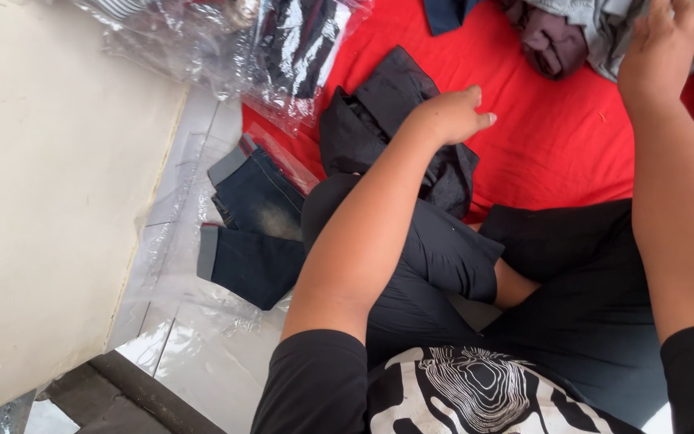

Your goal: Folding various garments and placing them into individual plastic bags for storage or shipping.

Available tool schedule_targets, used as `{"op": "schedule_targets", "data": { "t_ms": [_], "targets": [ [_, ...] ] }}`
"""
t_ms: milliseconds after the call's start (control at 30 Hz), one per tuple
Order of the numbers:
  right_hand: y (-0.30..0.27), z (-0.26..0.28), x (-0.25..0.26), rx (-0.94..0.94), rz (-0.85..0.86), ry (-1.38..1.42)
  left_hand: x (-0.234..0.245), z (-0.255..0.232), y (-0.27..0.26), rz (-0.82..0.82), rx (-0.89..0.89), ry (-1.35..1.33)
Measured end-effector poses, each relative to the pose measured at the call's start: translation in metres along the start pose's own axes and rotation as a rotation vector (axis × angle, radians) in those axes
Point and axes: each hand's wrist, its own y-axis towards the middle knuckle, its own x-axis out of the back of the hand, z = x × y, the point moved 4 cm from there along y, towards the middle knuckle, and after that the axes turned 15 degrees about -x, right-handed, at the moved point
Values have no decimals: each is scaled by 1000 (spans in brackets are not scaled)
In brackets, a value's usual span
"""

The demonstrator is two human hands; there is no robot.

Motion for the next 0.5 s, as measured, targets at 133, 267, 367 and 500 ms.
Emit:
{"op": "schedule_targets", "data": {
  "t_ms": [133, 267, 367, 500],
  "targets": [
    [0, 1, 7, 58, -74, -28, -7, 6, 2, -17, 3, -4],
    [-1, -5, -4, -118, 26, -37, -11, 8, 0, -2, 12, 0],
    [-8, -62, -43, -233, 42, -70, -11, 6, 0, 0, 17, -12],
    [-2, -55, -30, -224, 63, -34, -1, -3, -7, 16, 50, 2]
  ]
}}
